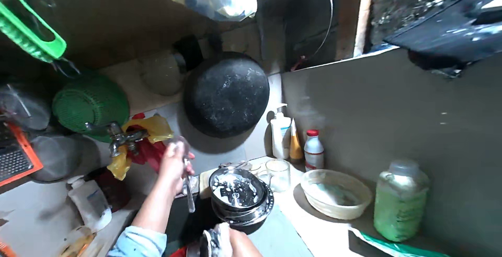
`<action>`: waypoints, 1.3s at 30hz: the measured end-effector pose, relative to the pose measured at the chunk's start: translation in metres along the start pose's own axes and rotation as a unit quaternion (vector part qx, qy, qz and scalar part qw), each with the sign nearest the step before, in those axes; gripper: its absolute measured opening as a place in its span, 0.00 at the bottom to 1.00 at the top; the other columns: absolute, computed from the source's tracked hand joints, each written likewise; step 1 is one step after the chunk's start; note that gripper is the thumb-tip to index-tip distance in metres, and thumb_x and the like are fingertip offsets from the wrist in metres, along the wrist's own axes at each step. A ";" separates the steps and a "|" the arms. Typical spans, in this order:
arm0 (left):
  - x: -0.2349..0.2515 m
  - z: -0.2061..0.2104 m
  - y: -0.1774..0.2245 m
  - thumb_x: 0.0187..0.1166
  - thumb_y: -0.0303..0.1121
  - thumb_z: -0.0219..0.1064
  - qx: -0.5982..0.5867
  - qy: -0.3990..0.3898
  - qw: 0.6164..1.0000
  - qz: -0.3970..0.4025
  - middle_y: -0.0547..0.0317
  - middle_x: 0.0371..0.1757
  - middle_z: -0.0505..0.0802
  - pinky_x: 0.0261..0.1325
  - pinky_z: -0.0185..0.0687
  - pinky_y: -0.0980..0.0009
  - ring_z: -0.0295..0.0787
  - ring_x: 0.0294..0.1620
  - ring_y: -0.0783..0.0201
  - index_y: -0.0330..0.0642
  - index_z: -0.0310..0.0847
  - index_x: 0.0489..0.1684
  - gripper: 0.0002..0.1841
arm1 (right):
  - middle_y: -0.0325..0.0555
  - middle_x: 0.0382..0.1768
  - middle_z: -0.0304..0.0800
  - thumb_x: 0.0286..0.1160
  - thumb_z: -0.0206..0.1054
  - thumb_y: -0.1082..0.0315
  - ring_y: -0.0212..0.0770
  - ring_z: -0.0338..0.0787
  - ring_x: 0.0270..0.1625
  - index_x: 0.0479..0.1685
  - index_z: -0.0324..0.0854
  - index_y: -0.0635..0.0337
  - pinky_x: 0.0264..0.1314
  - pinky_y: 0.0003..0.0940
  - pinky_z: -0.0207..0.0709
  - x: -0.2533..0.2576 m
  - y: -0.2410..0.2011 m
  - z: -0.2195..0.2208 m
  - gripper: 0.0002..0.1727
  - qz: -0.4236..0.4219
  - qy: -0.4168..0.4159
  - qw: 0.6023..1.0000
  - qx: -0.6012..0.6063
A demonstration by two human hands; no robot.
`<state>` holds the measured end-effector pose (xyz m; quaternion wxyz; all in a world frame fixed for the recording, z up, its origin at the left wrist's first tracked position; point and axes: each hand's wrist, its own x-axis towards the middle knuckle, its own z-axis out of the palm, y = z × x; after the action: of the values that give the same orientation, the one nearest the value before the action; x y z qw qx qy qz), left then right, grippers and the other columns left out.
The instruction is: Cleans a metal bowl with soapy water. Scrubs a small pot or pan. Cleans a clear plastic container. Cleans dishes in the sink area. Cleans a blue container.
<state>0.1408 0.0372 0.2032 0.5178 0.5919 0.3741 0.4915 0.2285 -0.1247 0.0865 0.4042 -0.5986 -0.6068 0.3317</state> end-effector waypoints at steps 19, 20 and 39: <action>0.013 -0.045 -0.157 0.87 0.45 0.63 0.583 -0.320 0.731 -0.154 0.29 0.64 0.87 0.73 0.73 0.36 0.84 0.67 0.36 0.30 0.79 0.69 0.25 | 0.54 0.60 0.90 0.81 0.65 0.68 0.57 0.94 0.59 0.73 0.61 0.62 0.60 0.59 0.90 -0.045 0.064 -0.103 0.25 -0.059 0.054 0.890 0.448; 0.003 -0.039 -0.173 0.85 0.49 0.65 0.629 -0.387 0.649 -0.182 0.27 0.66 0.86 0.74 0.69 0.31 0.81 0.71 0.32 0.31 0.81 0.69 0.28 | 0.52 0.60 0.90 0.82 0.64 0.68 0.56 0.95 0.57 0.73 0.62 0.61 0.56 0.57 0.91 -0.044 0.064 -0.106 0.24 -0.058 0.051 0.895 0.439; -0.002 -0.115 -0.150 0.95 0.35 0.48 0.102 -0.010 0.949 -0.298 0.49 0.47 0.84 0.48 0.84 0.59 0.84 0.42 0.59 0.35 0.70 0.73 0.17 | 0.33 0.50 0.88 0.73 0.59 0.78 0.33 0.92 0.48 0.71 0.66 0.56 0.53 0.37 0.90 -0.019 0.019 -0.100 0.25 -0.095 0.021 0.963 0.251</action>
<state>0.0388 0.0916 0.0532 0.5817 0.5076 0.5763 0.2679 0.3256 -0.1508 0.1131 0.5835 -0.4245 -0.5497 0.4210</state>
